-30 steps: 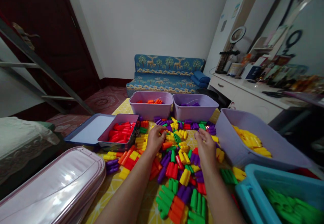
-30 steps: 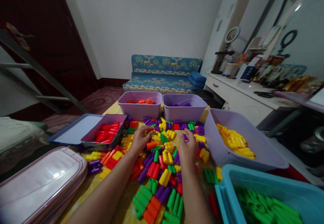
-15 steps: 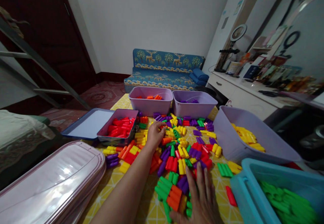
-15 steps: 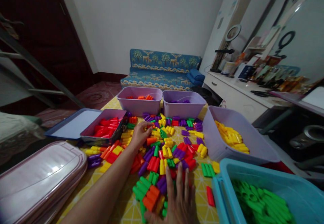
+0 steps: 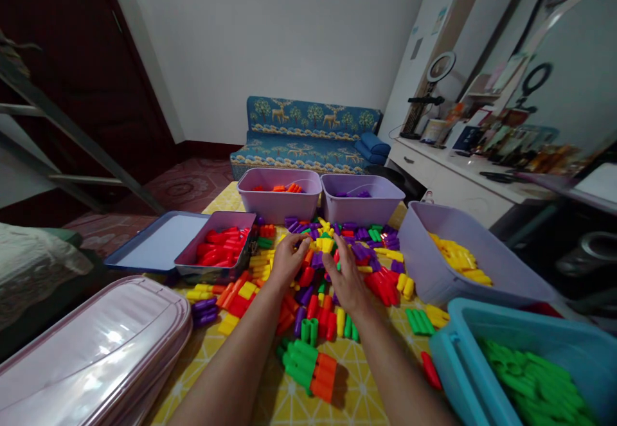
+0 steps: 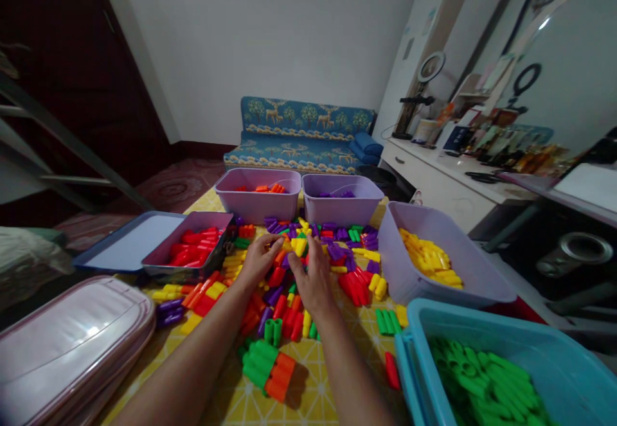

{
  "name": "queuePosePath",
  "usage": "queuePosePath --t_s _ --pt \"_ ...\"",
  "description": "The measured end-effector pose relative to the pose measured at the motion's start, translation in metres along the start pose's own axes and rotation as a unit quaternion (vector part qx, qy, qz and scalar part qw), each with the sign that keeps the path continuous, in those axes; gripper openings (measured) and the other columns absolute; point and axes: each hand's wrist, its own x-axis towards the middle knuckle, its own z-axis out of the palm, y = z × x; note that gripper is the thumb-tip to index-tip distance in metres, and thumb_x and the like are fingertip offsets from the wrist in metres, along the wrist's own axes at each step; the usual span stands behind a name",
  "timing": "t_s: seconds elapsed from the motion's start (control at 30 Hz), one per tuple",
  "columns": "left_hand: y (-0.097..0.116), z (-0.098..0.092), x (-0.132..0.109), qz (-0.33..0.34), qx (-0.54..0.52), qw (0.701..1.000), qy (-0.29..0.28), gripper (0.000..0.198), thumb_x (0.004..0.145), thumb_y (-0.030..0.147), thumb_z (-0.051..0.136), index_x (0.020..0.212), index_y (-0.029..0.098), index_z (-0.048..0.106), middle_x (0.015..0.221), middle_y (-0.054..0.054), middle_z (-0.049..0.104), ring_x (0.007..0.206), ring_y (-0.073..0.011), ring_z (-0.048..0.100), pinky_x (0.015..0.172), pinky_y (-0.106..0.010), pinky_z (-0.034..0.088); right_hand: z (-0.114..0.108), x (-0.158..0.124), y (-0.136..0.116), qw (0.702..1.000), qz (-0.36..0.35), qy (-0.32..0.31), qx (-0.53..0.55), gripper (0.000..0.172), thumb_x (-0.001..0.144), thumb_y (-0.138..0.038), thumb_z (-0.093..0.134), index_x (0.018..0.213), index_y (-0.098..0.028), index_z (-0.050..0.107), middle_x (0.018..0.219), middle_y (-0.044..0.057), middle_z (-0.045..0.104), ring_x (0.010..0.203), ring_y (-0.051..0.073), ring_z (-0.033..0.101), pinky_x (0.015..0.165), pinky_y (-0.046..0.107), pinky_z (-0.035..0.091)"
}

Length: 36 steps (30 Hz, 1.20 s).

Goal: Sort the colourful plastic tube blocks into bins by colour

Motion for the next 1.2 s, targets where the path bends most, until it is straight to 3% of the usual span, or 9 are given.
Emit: queuePosePath --t_s 0.17,0.33,0.47,0.57,0.63,0.8,0.93,1.03,1.2 --pt "-0.001 0.001 0.002 0.012 0.019 1.000 -0.005 0.021 0.084 0.028 0.054 0.090 0.016 0.071 0.093 -0.007 0.071 0.089 -0.0191 0.064 0.081 -0.031 0.049 -0.041 -0.049 0.018 0.972 -0.009 0.115 -0.203 0.069 0.080 -0.058 0.052 0.138 -0.021 0.041 0.150 0.015 0.030 0.139 0.036 0.021 0.108 0.063 0.019" --pt "-0.005 0.004 0.002 0.021 0.022 1.000 0.001 0.021 0.084 0.028 0.054 0.090 0.017 0.070 0.093 -0.007 0.070 0.090 -0.0192 0.063 0.082 -0.032 0.049 -0.058 -0.079 0.056 0.935 0.070 0.189 -0.291 0.076 0.081 -0.062 0.043 0.137 -0.009 0.038 0.148 0.024 0.028 0.138 0.043 0.016 0.103 0.064 0.024" --pt "-0.007 0.005 0.002 0.026 0.021 0.999 0.000 0.021 0.084 0.027 0.053 0.091 0.018 0.070 0.095 -0.007 0.070 0.092 -0.0192 0.063 0.082 -0.032 0.049 -0.043 -0.065 0.052 0.952 0.125 0.164 -0.228 0.080 0.076 -0.063 0.051 0.136 -0.010 0.041 0.148 0.024 0.030 0.138 0.042 0.019 0.107 0.063 0.015" --pt "-0.007 0.004 0.001 0.028 0.023 0.999 -0.001 0.020 0.084 0.028 0.054 0.091 0.018 0.070 0.094 -0.006 0.070 0.091 -0.0192 0.063 0.082 -0.032 0.049 -0.037 -0.048 0.037 0.985 0.120 0.127 -0.002 0.076 0.079 -0.059 0.052 0.140 -0.018 0.036 0.145 0.018 0.038 0.132 0.032 0.037 0.106 0.051 0.031" --pt "-0.006 0.004 0.001 0.031 0.020 0.999 0.000 0.019 0.084 0.027 0.054 0.090 0.018 0.070 0.094 -0.006 0.070 0.091 -0.0189 0.063 0.083 -0.032 0.049 -0.039 -0.037 0.033 0.982 0.096 0.133 0.094 0.068 0.081 -0.053 0.052 0.138 -0.019 0.038 0.139 0.015 0.046 0.124 0.026 0.047 0.101 0.043 0.039" --pt "-0.005 0.004 0.001 0.032 0.020 0.999 0.003 0.020 0.084 0.026 0.054 0.090 0.017 0.070 0.094 -0.007 0.069 0.091 -0.0191 0.063 0.082 -0.032 0.049 -0.048 0.002 0.060 0.963 0.073 0.255 -0.056 0.058 0.080 -0.050 0.049 0.121 -0.009 0.054 0.124 0.020 0.057 0.118 0.029 0.049 0.103 0.046 0.035" --pt "-0.005 0.004 0.001 0.040 0.025 0.999 0.005 0.018 0.083 0.025 0.054 0.088 0.018 0.070 0.092 -0.006 0.069 0.089 -0.0182 0.063 0.082 -0.032 0.048 -0.043 0.033 0.082 0.944 0.151 0.244 -0.163 0.070 0.078 -0.052 0.049 0.128 -0.003 0.047 0.129 0.028 0.050 0.123 0.035 0.044 0.100 0.052 0.034" --pt "-0.005 0.005 0.001 0.042 0.022 0.999 0.002 0.018 0.084 0.025 0.054 0.089 0.018 0.070 0.092 -0.006 0.069 0.088 -0.0178 0.062 0.081 -0.031 0.049 -0.034 0.042 0.083 0.924 0.196 0.229 -0.233 0.068 0.079 -0.057 0.046 0.128 -0.011 0.051 0.134 0.026 0.046 0.127 0.039 0.036 0.095 0.061 0.032" --pt "-0.005 0.005 0.000 0.040 0.026 0.999 -0.001 0.018 0.084 0.025 0.054 0.090 0.018 0.070 0.092 -0.006 0.069 0.088 -0.0180 0.062 0.082 -0.031 0.048 -0.022 0.041 0.074 0.949 0.166 0.180 -0.196 0.058 0.079 -0.060 0.045 0.112 -0.018 0.067 0.122 0.020 0.057 0.120 0.038 0.043 0.097 0.059 0.030"
